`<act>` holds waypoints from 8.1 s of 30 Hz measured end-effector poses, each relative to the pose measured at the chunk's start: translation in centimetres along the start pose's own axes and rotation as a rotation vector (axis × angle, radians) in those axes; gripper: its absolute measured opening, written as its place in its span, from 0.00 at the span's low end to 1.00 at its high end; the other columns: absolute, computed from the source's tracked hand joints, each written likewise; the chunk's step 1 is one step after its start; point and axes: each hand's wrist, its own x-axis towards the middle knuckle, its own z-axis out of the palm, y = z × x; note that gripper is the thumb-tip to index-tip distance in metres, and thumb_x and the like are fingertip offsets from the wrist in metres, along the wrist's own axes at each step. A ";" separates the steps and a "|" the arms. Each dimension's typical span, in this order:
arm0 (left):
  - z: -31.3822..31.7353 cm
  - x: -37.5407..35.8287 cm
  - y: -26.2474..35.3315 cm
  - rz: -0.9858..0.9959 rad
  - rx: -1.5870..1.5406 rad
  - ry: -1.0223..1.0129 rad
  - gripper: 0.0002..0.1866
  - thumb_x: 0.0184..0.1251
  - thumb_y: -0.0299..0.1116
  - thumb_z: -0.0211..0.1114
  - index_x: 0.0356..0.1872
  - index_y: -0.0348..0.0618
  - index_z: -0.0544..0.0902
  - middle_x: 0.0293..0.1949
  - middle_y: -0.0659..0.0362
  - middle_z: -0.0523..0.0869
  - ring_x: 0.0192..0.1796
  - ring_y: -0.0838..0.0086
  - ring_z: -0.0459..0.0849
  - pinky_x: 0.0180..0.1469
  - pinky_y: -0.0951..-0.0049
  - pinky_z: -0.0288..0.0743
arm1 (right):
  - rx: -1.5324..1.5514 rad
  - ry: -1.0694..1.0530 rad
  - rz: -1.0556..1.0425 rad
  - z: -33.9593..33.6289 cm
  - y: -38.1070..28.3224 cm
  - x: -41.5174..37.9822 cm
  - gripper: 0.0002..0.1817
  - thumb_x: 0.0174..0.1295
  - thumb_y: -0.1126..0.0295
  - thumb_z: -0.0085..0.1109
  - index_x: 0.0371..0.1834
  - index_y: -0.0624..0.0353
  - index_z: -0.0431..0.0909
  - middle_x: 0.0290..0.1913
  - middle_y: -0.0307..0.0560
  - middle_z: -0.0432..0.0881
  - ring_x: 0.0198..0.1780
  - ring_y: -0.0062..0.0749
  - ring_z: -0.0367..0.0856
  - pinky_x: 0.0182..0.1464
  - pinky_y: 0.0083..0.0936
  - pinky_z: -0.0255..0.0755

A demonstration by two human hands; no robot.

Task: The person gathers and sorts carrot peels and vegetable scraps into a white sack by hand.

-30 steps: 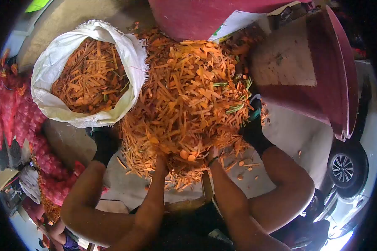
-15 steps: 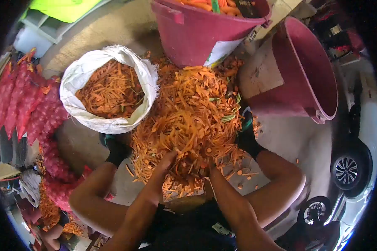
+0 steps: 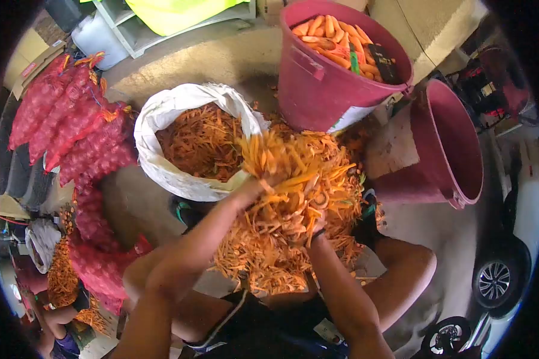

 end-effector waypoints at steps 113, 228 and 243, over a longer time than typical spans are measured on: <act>-38.8 2.5 -9.5 0.365 0.405 1.103 0.21 0.70 0.37 0.66 0.55 0.30 0.79 0.50 0.53 0.85 0.53 0.70 0.81 0.56 0.69 0.74 | -1.088 -0.370 -0.256 8.8 25.2 32.9 0.36 0.64 0.57 0.61 0.73 0.54 0.58 0.65 0.60 0.68 0.65 0.56 0.70 0.69 0.46 0.65; -32.6 -0.8 -0.9 0.372 0.988 1.078 0.35 0.61 0.32 0.72 0.68 0.32 0.69 0.68 0.44 0.71 0.67 0.58 0.72 0.70 0.63 0.63 | -0.720 -0.040 -0.131 5.2 27.8 38.1 0.26 0.65 0.57 0.59 0.62 0.59 0.68 0.60 0.55 0.72 0.62 0.50 0.69 0.65 0.48 0.64; -34.3 -2.7 -2.0 0.487 -0.029 1.440 0.20 0.71 0.33 0.61 0.59 0.30 0.79 0.55 0.49 0.83 0.58 0.65 0.80 0.64 0.66 0.70 | -2.178 -0.992 -0.401 31.5 34.7 29.2 0.45 0.58 0.54 0.60 0.80 0.36 0.50 0.75 0.59 0.58 0.76 0.57 0.55 0.72 0.53 0.59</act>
